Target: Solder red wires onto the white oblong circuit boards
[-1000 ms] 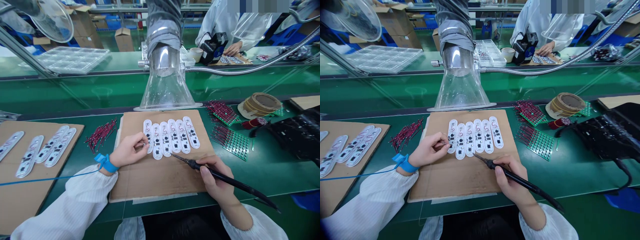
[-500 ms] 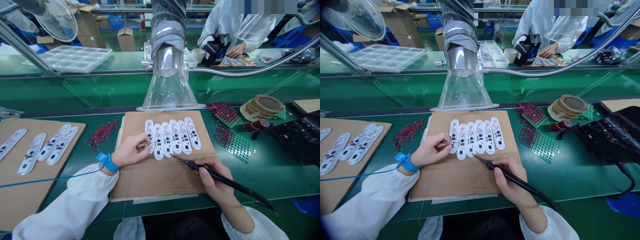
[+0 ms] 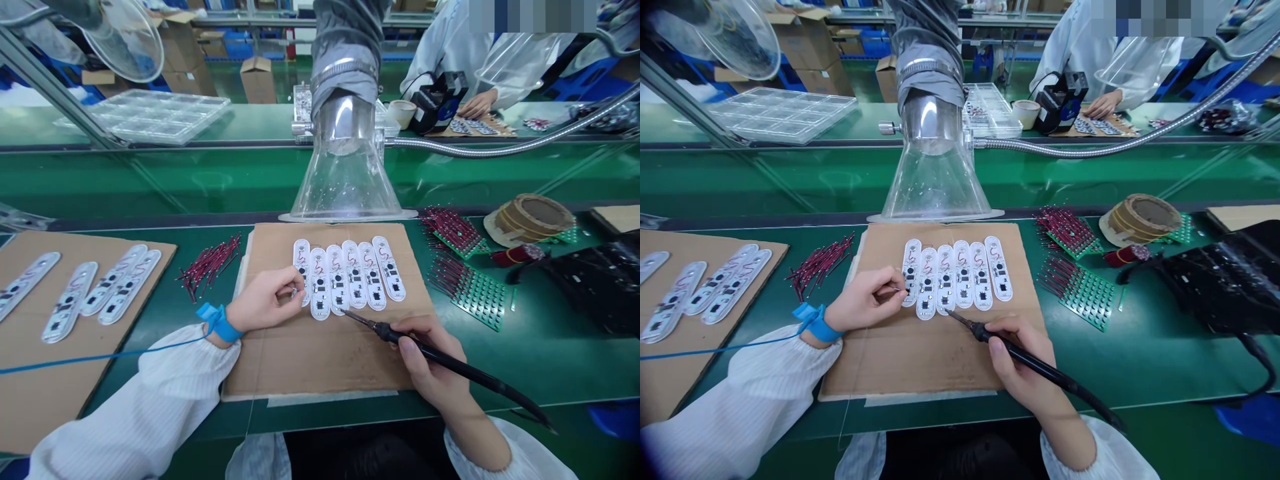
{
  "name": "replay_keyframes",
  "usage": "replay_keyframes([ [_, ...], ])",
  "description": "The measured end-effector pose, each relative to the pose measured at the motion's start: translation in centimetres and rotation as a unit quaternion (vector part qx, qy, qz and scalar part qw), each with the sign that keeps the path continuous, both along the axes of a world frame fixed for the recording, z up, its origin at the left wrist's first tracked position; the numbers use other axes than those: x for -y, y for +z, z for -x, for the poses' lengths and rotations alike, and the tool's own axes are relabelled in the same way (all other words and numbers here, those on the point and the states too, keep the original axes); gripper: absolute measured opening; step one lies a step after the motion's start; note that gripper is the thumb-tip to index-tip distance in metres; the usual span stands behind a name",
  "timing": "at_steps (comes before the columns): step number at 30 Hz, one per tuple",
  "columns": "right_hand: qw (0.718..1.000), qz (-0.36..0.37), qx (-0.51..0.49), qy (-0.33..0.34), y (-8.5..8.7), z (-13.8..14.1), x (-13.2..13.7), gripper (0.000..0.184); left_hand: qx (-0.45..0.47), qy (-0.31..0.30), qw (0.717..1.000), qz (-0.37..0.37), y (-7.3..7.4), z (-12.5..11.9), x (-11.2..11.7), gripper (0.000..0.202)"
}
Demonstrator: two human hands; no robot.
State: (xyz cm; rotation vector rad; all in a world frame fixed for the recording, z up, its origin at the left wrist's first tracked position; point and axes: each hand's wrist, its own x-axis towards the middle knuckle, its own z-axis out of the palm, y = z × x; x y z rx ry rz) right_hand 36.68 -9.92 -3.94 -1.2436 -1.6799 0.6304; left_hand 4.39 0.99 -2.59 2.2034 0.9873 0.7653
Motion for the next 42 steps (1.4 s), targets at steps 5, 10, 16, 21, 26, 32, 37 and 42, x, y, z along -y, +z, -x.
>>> replay_keyframes([
  [5,1.000,-0.003,0.008,0.005,0.0,0.0,0.0,0.006,0.002,-0.006,1.000,-0.019,0.0,0.0,0.0,0.007],
  [10,1.000,0.002,0.023,0.021,0.0,-0.2,0.0,0.006,-0.003,-0.003,1.000,-0.006,0.1,0.0,0.0,0.007],
  [16,1.000,0.007,-0.022,0.006,-0.4,-0.4,0.2,0.009,0.015,0.009,1.000,0.021,0.4,0.7,-0.1,0.006],
  [21,0.996,0.024,-0.074,-0.045,-0.6,1.0,1.3,0.010,0.050,0.040,0.995,0.079,0.6,2.4,0.1,0.009],
  [26,0.998,0.022,-0.062,-0.025,-0.8,2.2,1.5,0.007,0.041,-0.001,0.997,0.066,0.4,2.6,0.3,0.007],
  [32,0.998,0.033,-0.052,-0.011,-0.6,2.0,1.1,0.006,0.030,-0.020,0.999,0.031,0.2,2.2,0.3,0.009],
  [37,0.998,0.044,-0.050,0.009,-0.5,2.1,1.1,0.006,0.014,-0.028,0.999,0.019,0.2,2.2,0.4,0.010],
  [42,0.997,0.041,-0.061,-0.001,-0.6,2.1,1.1,0.007,0.020,-0.033,0.999,0.004,0.2,2.3,0.4,0.010],
])
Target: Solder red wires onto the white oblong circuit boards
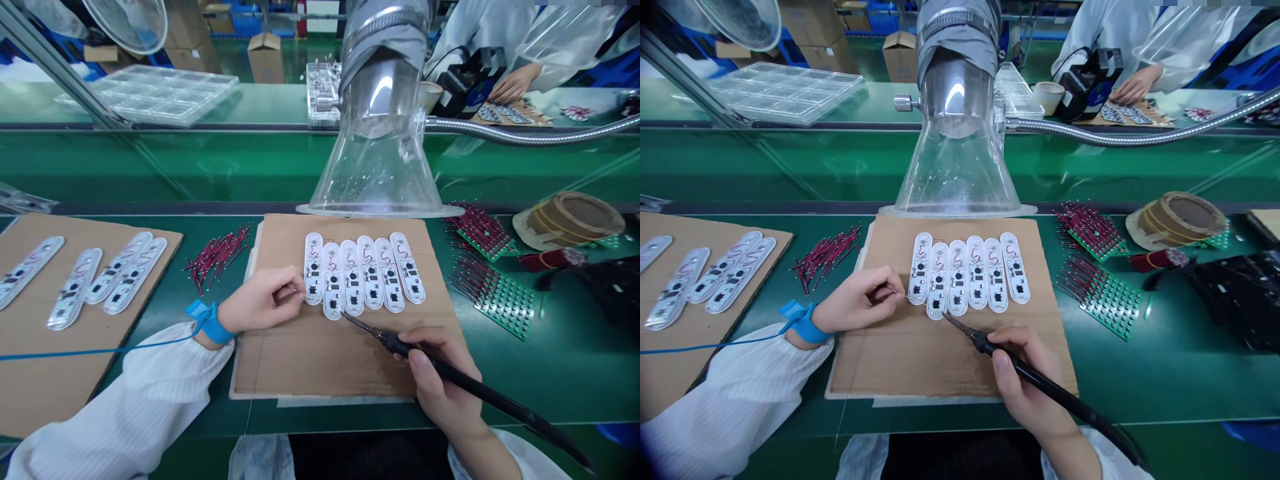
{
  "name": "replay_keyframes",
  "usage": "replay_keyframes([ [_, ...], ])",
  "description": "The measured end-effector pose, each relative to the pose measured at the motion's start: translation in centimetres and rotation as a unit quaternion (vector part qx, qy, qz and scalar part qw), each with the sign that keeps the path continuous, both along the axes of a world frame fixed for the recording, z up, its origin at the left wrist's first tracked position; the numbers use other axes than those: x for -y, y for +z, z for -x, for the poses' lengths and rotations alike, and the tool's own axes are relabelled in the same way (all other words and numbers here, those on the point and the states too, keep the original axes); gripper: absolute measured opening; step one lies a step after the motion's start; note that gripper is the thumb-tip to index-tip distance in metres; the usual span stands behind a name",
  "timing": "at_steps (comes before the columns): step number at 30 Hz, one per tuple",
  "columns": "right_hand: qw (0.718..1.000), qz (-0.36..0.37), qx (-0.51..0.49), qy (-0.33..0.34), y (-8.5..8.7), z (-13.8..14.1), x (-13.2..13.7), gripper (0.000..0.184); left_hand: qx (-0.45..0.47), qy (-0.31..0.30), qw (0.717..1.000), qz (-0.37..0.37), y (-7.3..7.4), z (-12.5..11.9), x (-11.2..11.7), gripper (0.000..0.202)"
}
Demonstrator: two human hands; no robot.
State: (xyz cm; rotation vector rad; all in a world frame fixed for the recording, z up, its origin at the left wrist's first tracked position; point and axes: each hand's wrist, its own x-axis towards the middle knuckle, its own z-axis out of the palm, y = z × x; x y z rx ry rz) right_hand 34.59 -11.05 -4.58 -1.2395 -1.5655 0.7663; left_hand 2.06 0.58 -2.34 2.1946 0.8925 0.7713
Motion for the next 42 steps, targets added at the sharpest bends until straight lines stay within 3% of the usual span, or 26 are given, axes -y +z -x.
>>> replay_keyframes([
  [34,0.996,0.043,0.054,0.051,-0.5,-0.7,-0.1,0.013,0.001,-0.015,1.000,0.003,0.4,-0.2,0.0,0.012],
  [42,1.000,0.029,-0.007,0.009,1.3,1.7,-1.2,0.014,0.007,0.086,0.996,0.014,0.5,1.7,-1.1,0.008],
])
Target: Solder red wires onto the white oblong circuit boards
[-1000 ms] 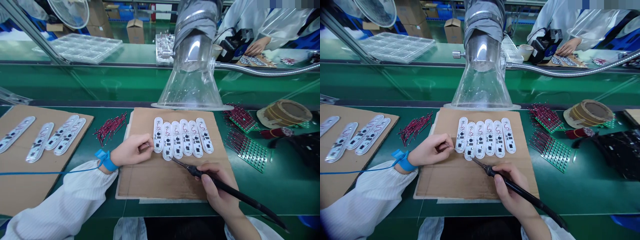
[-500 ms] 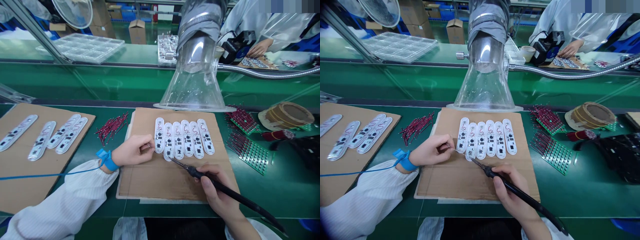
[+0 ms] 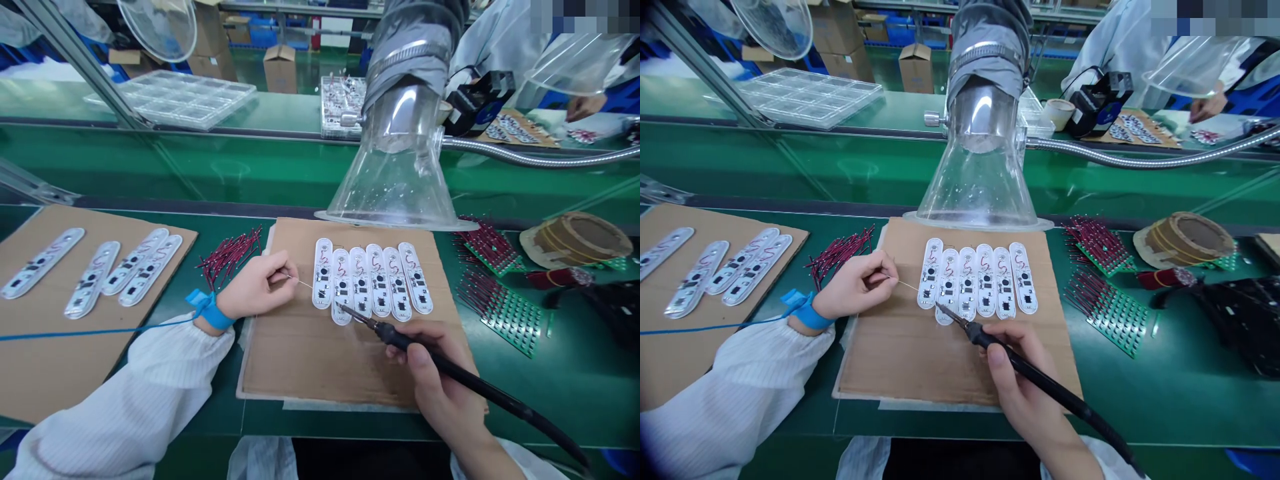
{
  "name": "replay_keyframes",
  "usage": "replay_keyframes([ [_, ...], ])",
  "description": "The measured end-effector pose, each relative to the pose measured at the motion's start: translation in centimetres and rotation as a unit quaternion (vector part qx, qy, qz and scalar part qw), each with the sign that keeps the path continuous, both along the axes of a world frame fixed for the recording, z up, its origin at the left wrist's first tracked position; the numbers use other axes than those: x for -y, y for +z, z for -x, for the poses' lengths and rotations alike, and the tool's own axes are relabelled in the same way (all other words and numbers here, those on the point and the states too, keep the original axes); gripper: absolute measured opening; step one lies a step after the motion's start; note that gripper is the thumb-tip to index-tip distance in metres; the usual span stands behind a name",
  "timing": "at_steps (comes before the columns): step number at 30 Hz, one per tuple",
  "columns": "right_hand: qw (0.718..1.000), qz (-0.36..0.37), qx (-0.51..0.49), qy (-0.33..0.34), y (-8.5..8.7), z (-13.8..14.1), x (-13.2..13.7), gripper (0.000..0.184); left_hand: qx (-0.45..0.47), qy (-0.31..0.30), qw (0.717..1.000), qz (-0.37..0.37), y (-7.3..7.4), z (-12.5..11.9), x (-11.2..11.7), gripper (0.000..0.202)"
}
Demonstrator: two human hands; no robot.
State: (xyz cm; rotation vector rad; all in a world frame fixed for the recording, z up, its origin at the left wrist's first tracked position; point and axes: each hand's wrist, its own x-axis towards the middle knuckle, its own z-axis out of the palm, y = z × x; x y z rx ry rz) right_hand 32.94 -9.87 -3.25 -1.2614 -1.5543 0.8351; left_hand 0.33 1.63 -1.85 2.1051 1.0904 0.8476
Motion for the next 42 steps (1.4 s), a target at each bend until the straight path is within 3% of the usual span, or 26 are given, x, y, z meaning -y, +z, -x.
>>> replay_keyframes([
  [8,1.000,0.019,0.021,0.004,-2.0,0.5,-0.6,0.013,-0.013,-0.042,0.999,0.008,-0.3,-0.3,-0.2,0.007],
  [20,0.999,0.020,0.044,0.016,-2.5,0.3,-0.7,0.011,-0.017,-0.058,0.998,0.017,-0.5,-0.6,0.0,0.009],
  [42,0.996,-0.003,0.080,0.040,-1.4,1.0,-1.2,0.014,-0.032,-0.066,0.997,0.018,-0.3,-0.2,-0.2,0.009],
])
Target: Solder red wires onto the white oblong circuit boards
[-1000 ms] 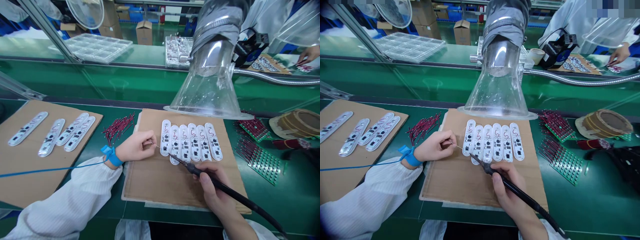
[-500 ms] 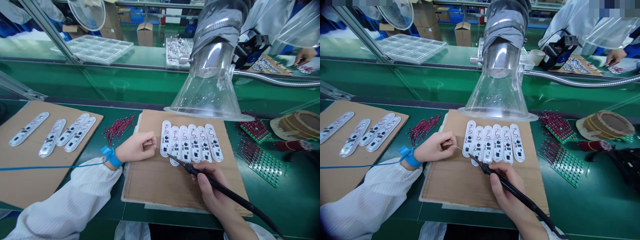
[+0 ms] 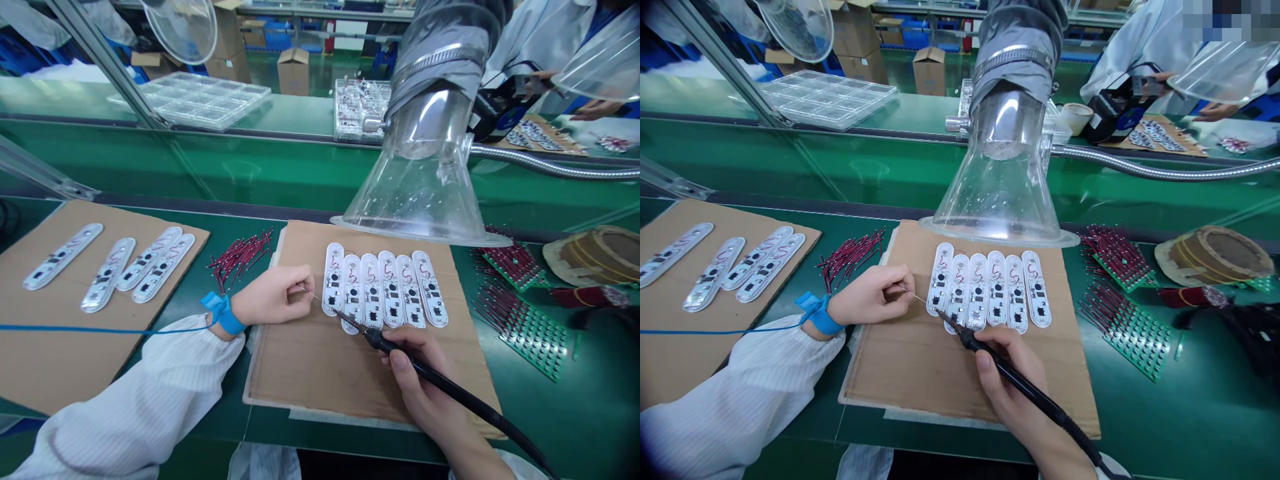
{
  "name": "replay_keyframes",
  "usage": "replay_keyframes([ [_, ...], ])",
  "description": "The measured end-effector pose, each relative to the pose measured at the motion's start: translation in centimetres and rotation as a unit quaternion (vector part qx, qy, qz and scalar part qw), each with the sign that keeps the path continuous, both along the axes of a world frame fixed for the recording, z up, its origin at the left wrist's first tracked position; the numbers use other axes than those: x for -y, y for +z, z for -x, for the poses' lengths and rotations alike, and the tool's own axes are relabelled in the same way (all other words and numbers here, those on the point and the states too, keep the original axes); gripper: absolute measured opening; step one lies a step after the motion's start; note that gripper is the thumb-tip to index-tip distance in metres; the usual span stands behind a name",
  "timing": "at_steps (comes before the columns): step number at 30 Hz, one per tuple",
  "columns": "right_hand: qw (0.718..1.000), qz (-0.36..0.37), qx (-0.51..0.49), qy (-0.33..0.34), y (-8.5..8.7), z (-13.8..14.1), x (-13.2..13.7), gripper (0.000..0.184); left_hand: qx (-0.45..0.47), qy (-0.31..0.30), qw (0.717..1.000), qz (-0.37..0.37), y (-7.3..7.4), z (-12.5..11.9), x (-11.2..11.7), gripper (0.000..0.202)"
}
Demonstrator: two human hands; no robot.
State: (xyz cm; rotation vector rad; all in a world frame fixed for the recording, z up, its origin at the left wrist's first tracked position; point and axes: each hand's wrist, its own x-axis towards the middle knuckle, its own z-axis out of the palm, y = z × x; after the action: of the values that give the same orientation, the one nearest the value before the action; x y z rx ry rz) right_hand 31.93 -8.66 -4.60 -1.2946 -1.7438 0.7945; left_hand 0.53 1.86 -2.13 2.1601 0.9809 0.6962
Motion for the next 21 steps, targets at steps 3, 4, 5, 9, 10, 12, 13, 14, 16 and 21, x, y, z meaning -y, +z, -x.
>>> replay_keyframes([
  [3,1.000,0.004,-0.006,-0.003,-0.1,-0.1,0.1,0.016,-0.008,0.002,1.000,0.004,0.0,0.0,0.0,0.010],
  [4,1.000,0.003,-0.009,-0.003,-0.1,-0.1,0.1,0.017,-0.009,0.004,1.000,0.006,0.1,0.0,0.0,0.010],
  [5,1.000,0.001,-0.010,-0.001,0.0,-0.1,0.1,0.017,-0.009,0.005,1.000,0.008,0.1,0.0,0.0,0.010],
  [9,1.000,-0.009,-0.004,0.013,0.5,0.4,-0.2,0.017,-0.005,0.001,1.000,0.016,0.1,-0.1,-0.1,0.009],
  [10,1.000,-0.011,-0.002,0.016,0.7,0.5,-0.3,0.017,-0.003,-0.001,1.000,0.016,0.1,-0.1,-0.1,0.009],
  [12,1.000,-0.015,-0.004,0.017,0.8,0.6,-0.4,0.017,0.000,-0.005,1.000,0.012,0.2,-0.1,-0.1,0.008],
  [13,1.000,-0.016,-0.006,0.017,0.8,0.6,-0.4,0.018,0.000,-0.005,1.000,0.011,0.2,-0.1,-0.1,0.007],
  [14,1.000,-0.018,-0.008,0.017,0.8,0.6,-0.4,0.018,0.000,-0.005,1.000,0.011,0.2,0.0,-0.1,0.007],
  [16,1.000,-0.020,-0.006,0.021,0.9,0.6,-0.5,0.021,-0.004,-0.003,1.000,0.012,0.2,0.1,-0.1,0.007],
  [21,0.999,-0.026,0.016,0.035,1.2,0.6,-0.7,0.024,-0.013,-0.008,1.000,0.004,0.3,0.0,-0.1,0.006],
])
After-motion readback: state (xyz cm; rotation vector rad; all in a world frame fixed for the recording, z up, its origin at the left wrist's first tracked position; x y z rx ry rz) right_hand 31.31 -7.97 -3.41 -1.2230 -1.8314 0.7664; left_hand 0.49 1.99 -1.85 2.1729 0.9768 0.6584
